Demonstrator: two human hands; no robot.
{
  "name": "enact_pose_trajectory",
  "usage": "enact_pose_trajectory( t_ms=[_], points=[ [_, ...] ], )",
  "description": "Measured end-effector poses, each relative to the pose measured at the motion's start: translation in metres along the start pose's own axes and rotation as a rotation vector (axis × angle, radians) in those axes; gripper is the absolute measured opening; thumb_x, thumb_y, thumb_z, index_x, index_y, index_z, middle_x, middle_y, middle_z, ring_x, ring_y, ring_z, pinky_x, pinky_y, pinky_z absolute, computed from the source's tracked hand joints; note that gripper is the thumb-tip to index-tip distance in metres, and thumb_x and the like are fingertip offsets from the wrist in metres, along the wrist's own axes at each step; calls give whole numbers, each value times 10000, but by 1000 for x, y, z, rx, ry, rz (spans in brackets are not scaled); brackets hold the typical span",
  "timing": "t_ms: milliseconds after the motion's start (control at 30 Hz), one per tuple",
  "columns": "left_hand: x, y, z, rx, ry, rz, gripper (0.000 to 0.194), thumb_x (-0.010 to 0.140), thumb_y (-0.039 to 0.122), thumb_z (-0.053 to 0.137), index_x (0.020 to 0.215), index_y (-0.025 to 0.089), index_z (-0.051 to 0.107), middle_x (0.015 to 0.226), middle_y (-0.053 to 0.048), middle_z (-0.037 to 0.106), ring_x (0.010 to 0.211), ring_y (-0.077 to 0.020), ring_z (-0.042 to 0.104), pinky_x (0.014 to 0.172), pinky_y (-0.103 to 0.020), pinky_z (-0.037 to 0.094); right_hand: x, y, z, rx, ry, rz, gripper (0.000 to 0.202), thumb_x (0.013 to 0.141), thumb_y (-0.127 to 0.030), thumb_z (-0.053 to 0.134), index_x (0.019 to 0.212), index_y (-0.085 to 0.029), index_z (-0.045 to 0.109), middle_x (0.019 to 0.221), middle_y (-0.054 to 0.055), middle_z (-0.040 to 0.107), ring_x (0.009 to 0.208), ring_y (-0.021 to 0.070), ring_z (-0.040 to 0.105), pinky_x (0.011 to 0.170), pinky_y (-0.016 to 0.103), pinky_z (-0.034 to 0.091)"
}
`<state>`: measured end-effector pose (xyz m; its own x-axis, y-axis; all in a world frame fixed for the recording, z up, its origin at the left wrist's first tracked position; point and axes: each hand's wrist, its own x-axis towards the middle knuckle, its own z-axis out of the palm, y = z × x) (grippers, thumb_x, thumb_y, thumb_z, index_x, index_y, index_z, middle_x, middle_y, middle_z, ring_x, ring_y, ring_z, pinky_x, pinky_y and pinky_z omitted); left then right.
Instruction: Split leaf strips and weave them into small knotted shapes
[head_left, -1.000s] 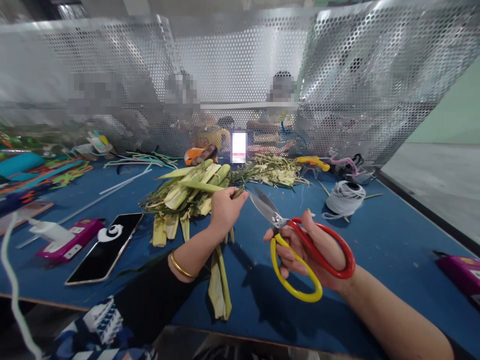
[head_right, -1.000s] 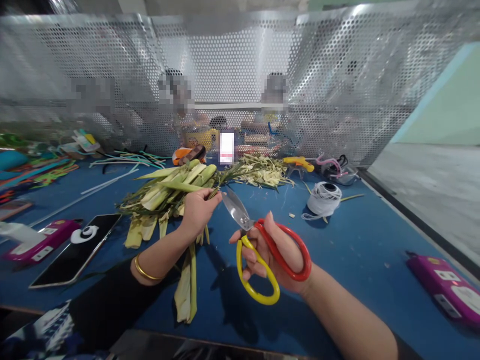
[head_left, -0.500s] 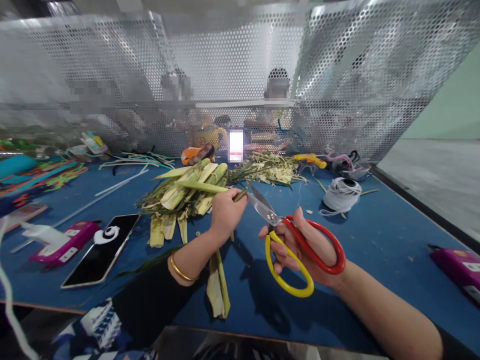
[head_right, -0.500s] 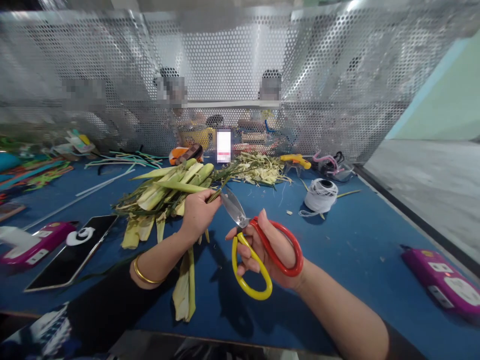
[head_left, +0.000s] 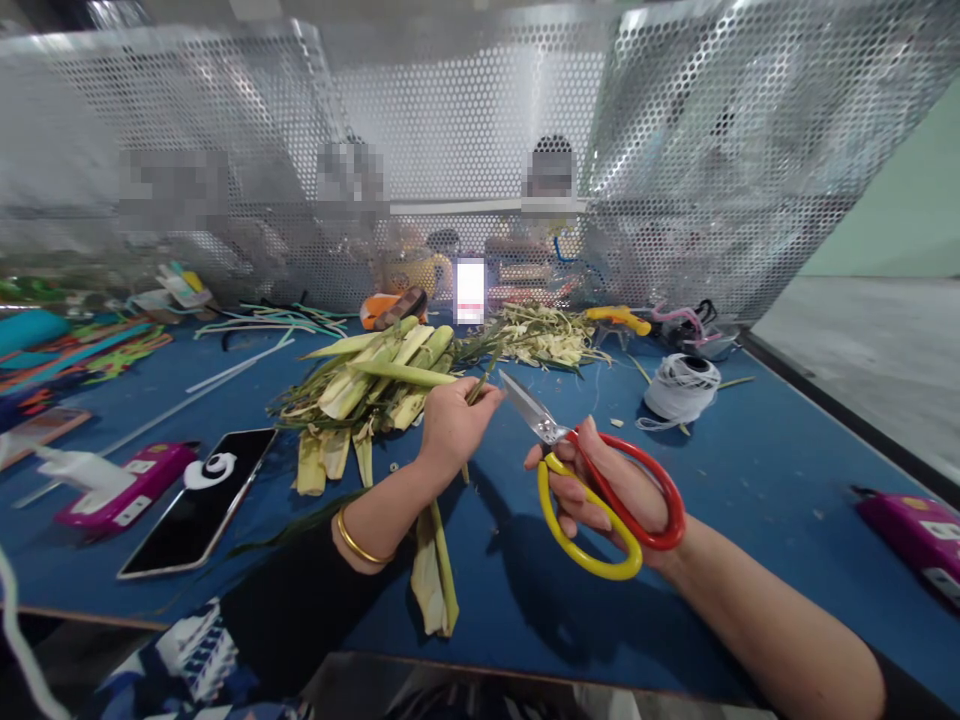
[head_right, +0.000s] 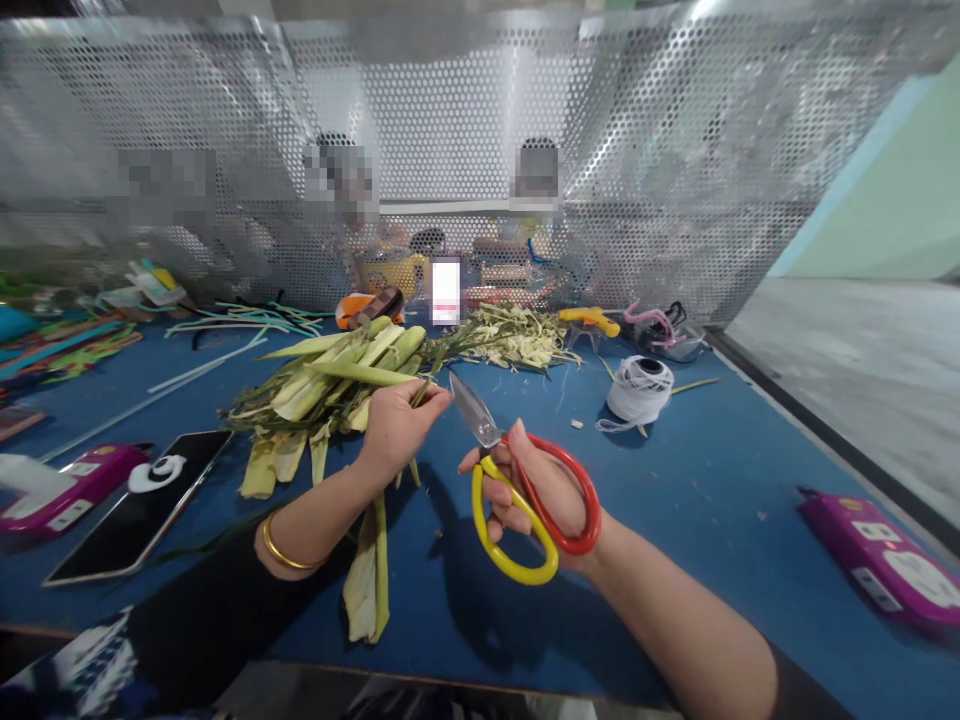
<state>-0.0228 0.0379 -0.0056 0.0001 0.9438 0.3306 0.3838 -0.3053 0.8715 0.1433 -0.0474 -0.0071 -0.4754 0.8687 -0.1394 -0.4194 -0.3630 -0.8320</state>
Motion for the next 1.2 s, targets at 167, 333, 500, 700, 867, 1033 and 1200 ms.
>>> enact_pose_trajectory(
  t_ms=[167,333,500,700,867,1033,1200],
  points=[
    [3,9,-8,-383,-237,-239,223,696,369,688,718,152,642,497,78,363,419,-51,255,412,-204,181,6,1,-13,-242,272,-202,522,806,-664,521,953,-169,604,547,-72,455,358,57,369,476,260,467],
    [4,19,-19,-832,-570,-518,316,754,430,658,873,139,624,592,63,394,382,-20,188,345,-172,72,8,0,-26,-447,349,-302,619,734,-730,540,1026,-184,561,660,-26,523,538,123,536,561,285,490],
    [3,18,-14,-958,-462,-577,228,889,338,509,750,158,515,585,53,415,358,-18,235,316,-122,130,5,2,-30,-722,350,-299,588,808,-676,471,1126,-184,523,683,-13,533,565,140,539,534,274,455],
    [4,11,-9,-963,-466,-630,275,951,299,384,839,134,574,548,56,372,338,-31,260,295,-119,146,-2,-7,-24,-1297,500,-215,488,841,-646,422,1040,-221,555,647,-12,551,597,169,550,543,265,403],
    [3,9,-8,-1065,-494,-727,360,958,362,360,781,125,565,555,32,417,345,-40,299,295,-134,181,1,-11,-32,-1975,708,-1,386,832,-511,536,1040,-194,606,865,107,654,698,243,628,537,288,348],
    [-2,10,-2,-1107,-441,-736,342,956,219,375,691,117,566,612,-19,545,455,-68,487,398,-162,376,3,-10,-44,-2112,687,-36,267,827,-341,556,1010,-163,638,901,142,639,784,276,636,601,320,412],
    [-15,10,12,-1088,-425,-722,321,947,218,425,755,106,657,859,-86,675,807,-133,640,782,-254,507,5,-8,-36,-1577,497,-490,227,844,-303,543,1001,-180,650,994,112,657,909,242,624,802,362,469]
  ],
)
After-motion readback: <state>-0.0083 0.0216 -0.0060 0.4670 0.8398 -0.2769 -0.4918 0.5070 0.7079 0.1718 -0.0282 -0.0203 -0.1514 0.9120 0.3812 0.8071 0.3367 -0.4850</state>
